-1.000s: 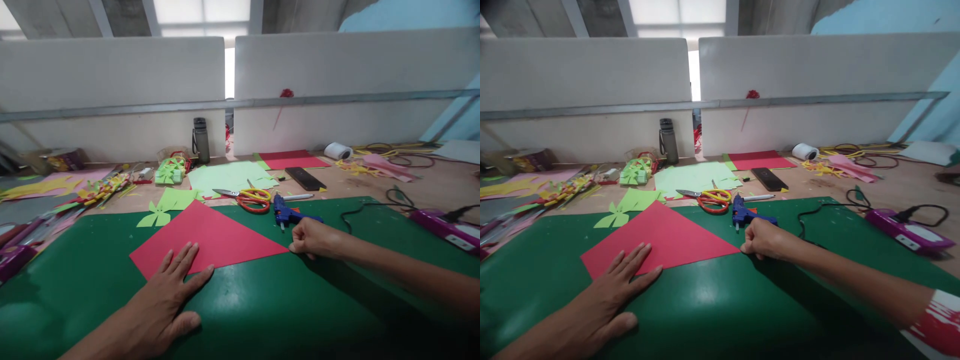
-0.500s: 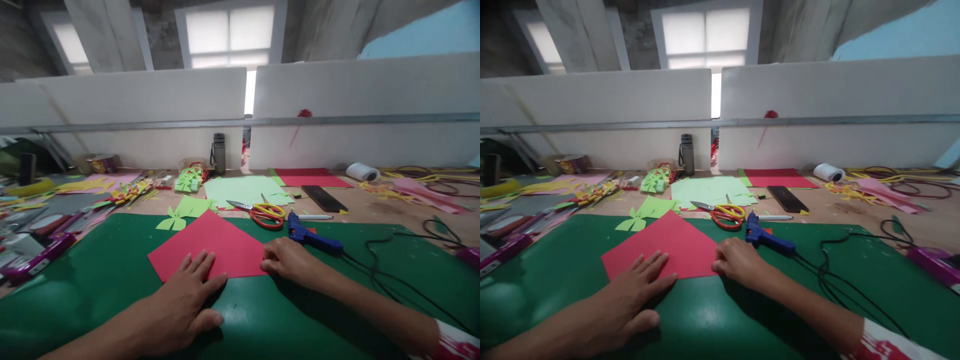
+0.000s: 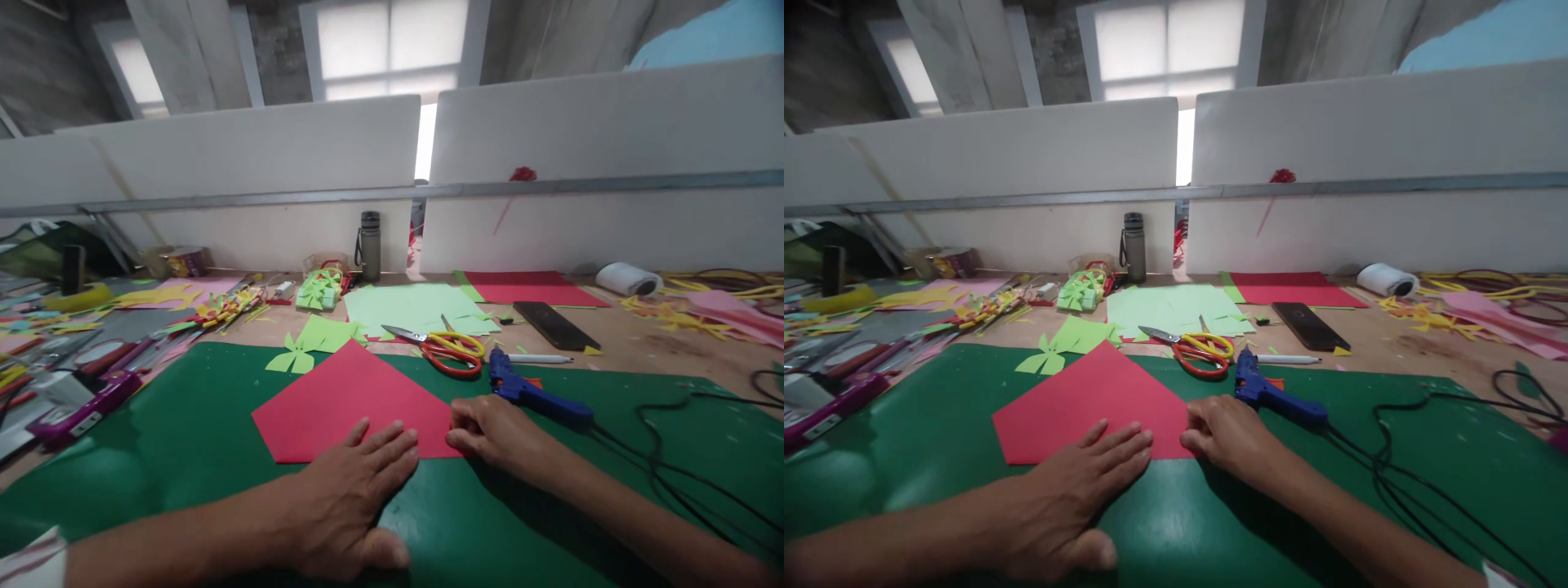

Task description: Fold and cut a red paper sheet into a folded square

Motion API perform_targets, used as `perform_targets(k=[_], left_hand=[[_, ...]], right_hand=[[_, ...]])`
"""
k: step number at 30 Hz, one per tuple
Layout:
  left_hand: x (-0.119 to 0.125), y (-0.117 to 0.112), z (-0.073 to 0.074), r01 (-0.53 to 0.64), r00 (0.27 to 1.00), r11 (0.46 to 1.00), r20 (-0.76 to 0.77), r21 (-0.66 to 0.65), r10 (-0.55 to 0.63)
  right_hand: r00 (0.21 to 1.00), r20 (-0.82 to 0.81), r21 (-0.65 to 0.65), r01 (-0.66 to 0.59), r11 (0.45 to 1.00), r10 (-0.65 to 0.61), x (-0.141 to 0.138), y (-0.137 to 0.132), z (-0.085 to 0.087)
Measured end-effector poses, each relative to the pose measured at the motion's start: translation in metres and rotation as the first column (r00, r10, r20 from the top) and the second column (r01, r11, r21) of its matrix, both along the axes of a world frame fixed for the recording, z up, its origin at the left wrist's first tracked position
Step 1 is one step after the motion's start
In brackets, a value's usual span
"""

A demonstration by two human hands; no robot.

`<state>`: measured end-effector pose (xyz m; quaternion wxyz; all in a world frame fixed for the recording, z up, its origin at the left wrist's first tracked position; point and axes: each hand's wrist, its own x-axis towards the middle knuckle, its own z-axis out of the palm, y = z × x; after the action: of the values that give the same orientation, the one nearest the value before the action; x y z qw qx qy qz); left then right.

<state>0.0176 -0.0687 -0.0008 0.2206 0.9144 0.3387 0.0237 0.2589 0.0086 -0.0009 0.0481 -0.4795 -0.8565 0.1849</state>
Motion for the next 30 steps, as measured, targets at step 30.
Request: perform_targets(k=[30], left_hand=[[-0.083,-0.037,-0.033,-0.499,0.855,0.593,0.25,0.632,0.453]], right_hand=[[0.999,0.041,0.257,0.019,0.966,-0.031,-0.012,-0.011,-0.004]])
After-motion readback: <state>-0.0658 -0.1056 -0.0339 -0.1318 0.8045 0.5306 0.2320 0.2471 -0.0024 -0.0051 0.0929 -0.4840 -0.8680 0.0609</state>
